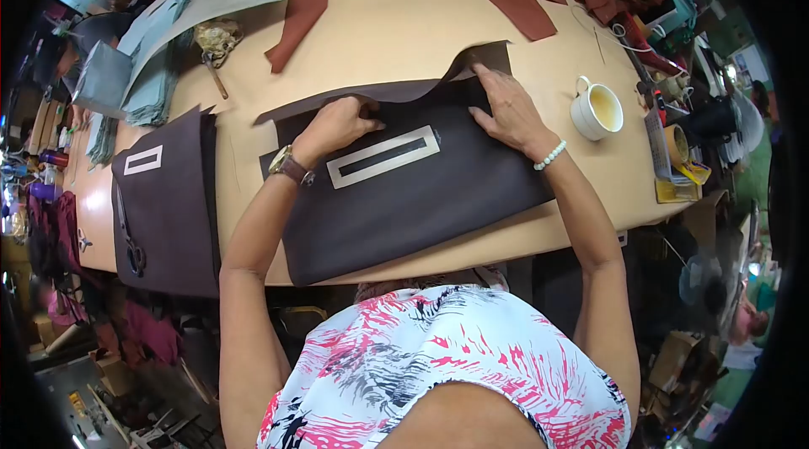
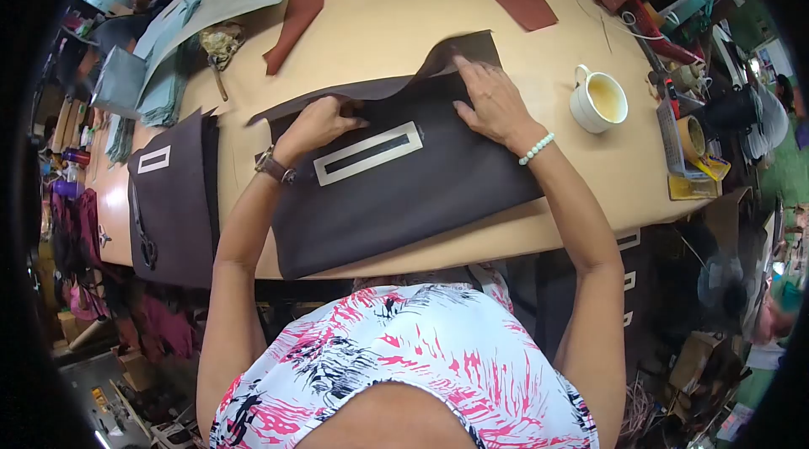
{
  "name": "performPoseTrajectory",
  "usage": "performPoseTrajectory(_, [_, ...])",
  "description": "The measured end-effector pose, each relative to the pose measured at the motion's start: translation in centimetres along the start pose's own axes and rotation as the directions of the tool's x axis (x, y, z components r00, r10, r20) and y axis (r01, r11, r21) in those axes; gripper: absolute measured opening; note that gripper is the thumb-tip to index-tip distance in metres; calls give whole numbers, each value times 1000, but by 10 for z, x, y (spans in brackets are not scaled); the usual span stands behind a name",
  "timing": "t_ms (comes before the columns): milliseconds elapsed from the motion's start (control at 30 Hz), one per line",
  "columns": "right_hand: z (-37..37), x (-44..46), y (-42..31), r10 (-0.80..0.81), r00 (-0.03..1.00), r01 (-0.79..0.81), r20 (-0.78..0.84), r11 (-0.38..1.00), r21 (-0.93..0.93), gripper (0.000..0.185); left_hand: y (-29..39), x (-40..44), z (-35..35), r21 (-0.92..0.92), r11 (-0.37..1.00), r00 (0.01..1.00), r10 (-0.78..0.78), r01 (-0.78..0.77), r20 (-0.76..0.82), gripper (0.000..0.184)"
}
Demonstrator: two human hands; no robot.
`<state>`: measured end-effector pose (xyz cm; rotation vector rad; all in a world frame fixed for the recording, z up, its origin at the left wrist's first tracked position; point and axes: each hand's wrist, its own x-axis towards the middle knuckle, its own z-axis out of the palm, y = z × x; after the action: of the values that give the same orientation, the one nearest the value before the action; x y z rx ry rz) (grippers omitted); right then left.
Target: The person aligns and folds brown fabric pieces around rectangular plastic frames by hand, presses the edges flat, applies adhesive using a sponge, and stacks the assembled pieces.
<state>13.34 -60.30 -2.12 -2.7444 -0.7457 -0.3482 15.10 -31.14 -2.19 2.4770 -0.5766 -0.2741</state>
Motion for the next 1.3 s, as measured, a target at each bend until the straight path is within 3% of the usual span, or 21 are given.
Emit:
performPoseTrajectory(100, [-10,19,-24,-82,987,111,-136,968,224,74,4,10,-11,-4,998,984,-56,58,169,44])
performPoseTrajectory(133, [-9,24,-26,-120,980,153,-156,963,223,76,9,11,-13,-38,996,981,-78,86,178,38])
performPoseTrajectory(200, [0,33,-26,-188,963,229,-192,948,221,79,10,15,-10,107,987,989,104,-116,109,34])
performPoseTrajectory(233, [3,37,-23,-89,990,116,-112,960,256,81,5,19,-8,184,960,977,197,-210,86,33])
performPoseTrajectory(267, [7,41,-17,9,1000,-1,-29,960,279,82,-13,24,2,220,897,917,399,-383,-29,31])
performPoseTrajectory(300, [13,44,-8,107,993,-118,56,950,290,84,-12,27,-3,172,930,945,326,-323,15,31])
performPoseTrajectory(400, [19,55,-5,116,993,-117,22,937,329,86,0,37,-23,74,988,982,121,-132,145,32])
performPoseTrajectory(467, [9,57,-27,40,999,-44,19,915,401,85,4,43,-30,68,991,984,108,-118,140,33])
performPoseTrajectory(567, [3,66,-35,-5,979,-61,206,947,315,84,-8,56,-29,37,985,982,167,-171,87,33])
performPoseTrajectory(600, [-14,71,-45,81,944,-173,320,948,269,83,-9,59,-30,31,981,980,188,-190,69,33])
performPoseTrajectory(700, [3,76,-2,6,972,-75,234,955,287,82,-16,63,-35,24,983,983,181,-182,35,29])
performPoseTrajectory(833, [-2,80,28,121,933,-215,338,942,257,79,-30,67,-37,-19,987,987,161,-161,9,26])
performPoseTrajectory(867, [2,79,32,104,960,-194,259,916,352,78,-32,68,-36,-49,988,989,147,-147,6,25])
performPoseTrajectory(967, [-12,85,23,230,933,-328,277,862,386,76,-34,75,-29,-71,981,984,176,-178,-37,24])
performPoseTrajectory(1000, [1,83,35,214,967,-255,141,856,450,73,-34,77,-27,-63,982,983,179,-181,-30,25])
performPoseTrajectory(1067, [8,82,52,318,939,-339,133,784,520,72,-35,80,-23,-47,982,983,184,-185,-17,28])
performPoseTrajectory(1167, [12,75,67,452,885,-446,113,752,486,71,-45,69,-41,118,970,977,214,-215,22,36])
performPoseTrajectory(1233, [13,72,69,517,850,-510,104,755,412,72,-71,61,-58,88,985,987,141,-148,78,43])
performPoseTrajectory(1267, [12,72,68,525,846,-516,95,759,396,71,-82,54,-68,97,994,996,33,-41,89,41])
performPoseTrajectory(1300, [10,72,66,534,841,-523,87,762,382,71,-97,45,-74,55,998,1000,6,-8,29,40])
